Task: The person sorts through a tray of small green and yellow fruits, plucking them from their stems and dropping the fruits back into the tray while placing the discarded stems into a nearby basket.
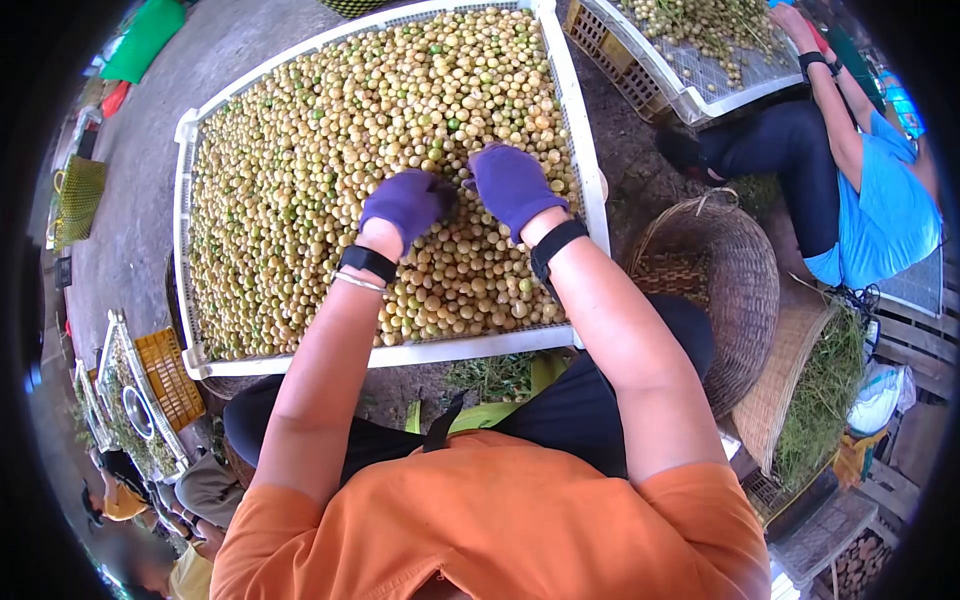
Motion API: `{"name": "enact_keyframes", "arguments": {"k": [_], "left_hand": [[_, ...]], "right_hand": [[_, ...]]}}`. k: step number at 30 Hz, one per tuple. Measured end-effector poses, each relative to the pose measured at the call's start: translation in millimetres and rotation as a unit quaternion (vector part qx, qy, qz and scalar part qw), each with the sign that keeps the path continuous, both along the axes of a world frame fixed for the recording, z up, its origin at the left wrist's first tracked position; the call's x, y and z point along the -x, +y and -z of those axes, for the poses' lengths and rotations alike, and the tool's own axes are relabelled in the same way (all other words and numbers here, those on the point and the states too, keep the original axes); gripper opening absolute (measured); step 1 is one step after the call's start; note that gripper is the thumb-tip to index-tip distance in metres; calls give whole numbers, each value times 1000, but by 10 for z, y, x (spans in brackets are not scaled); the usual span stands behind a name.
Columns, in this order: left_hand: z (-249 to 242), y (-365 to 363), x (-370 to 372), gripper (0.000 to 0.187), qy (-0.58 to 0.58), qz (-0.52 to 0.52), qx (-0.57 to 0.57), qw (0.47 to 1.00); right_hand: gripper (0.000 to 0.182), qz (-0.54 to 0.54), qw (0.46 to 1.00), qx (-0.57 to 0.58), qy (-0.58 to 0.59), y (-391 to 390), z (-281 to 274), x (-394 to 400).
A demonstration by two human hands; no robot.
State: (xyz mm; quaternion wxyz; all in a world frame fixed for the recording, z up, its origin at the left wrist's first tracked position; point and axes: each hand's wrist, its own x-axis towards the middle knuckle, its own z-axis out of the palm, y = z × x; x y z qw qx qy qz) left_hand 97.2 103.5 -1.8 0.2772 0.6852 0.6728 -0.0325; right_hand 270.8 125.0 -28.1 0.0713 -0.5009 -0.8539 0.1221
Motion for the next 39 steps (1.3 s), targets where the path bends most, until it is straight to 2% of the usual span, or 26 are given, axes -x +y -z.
{"name": "enact_keyframes", "arguments": {"k": [2,3,4,5,6,7,8,10,11,13,14,15,16,17,18,21,24,27,30,32,33,34,36,37,39], "left_hand": [[-16,24,155,28,-64,-13,-7,998],[-131,-49,206,25,-206,-113,7,972],[-179,-134,285,21,-405,-227,48,884],[-52,-146,425,20,-564,-253,106,779],[-80,-169,471,19,-700,-270,160,642],[-102,-231,498,18,-735,-306,197,573],[-125,-287,516,16,-749,-312,210,546],[-160,-324,523,18,-713,-304,210,595],[-127,-333,499,19,-664,-286,189,665],[-9,-357,391,21,-551,-243,142,786],[51,-348,327,23,-427,-154,86,887],[92,-322,245,26,-286,-61,27,956],[62,-312,150,28,-133,34,-32,990],[29,-316,69,28,-72,30,16,997],[46,-323,43,27,-52,37,9,998],[51,-341,-5,26,-14,56,1,998],[-67,-306,-64,25,2,58,35,998],[-39,-324,-113,23,54,99,31,993],[30,-379,-110,23,38,110,23,993],[-51,-423,-57,23,19,96,38,995],[-36,-457,-18,37,-5,77,37,996],[-26,-482,23,37,-19,75,42,996],[-50,-534,79,37,-49,72,55,995],[-79,-557,87,37,-46,65,70,994],[-107,-597,168,33,-86,82,74,990]], "right_hand": [[12,2,1000,-1,-6,-39,-20,-11],[14,6,1000,-6,-6,-63,-9,-2],[16,9,1000,-12,-5,-74,6,1],[17,8,999,-4,39,-56,14,-18],[18,7,996,6,84,-28,13,-47],[19,4,992,14,128,-4,13,-69],[20,60,978,66,189,25,11,-91],[21,169,923,167,302,81,-154,-110],[21,219,808,305,455,97,-225,-110],[22,218,784,311,491,93,-235,-84],[22,217,772,315,508,98,-237,-52],[22,203,847,229,435,98,-178,13],[21,145,900,121,393,48,-121,67],[18,65,928,73,360,23,-69,102],[18,-13,946,24,322,4,-21,126],[20,-69,984,26,162,-52,81,182],[22,-71,996,15,51,-58,28,173],[22,-95,995,7,0,-63,89,194],[13,-99,989,26,109,-75,71,139],[16,63,945,165,274,-47,-76,69],[18,142,897,231,349,-36,-175,43],[20,181,829,293,441,-8,-196,8],[24,250,649,398,599,56,-215,-49],[21,243,646,387,611,44,-216,-33],[22,191,747,353,531,12,-251,33]]}}
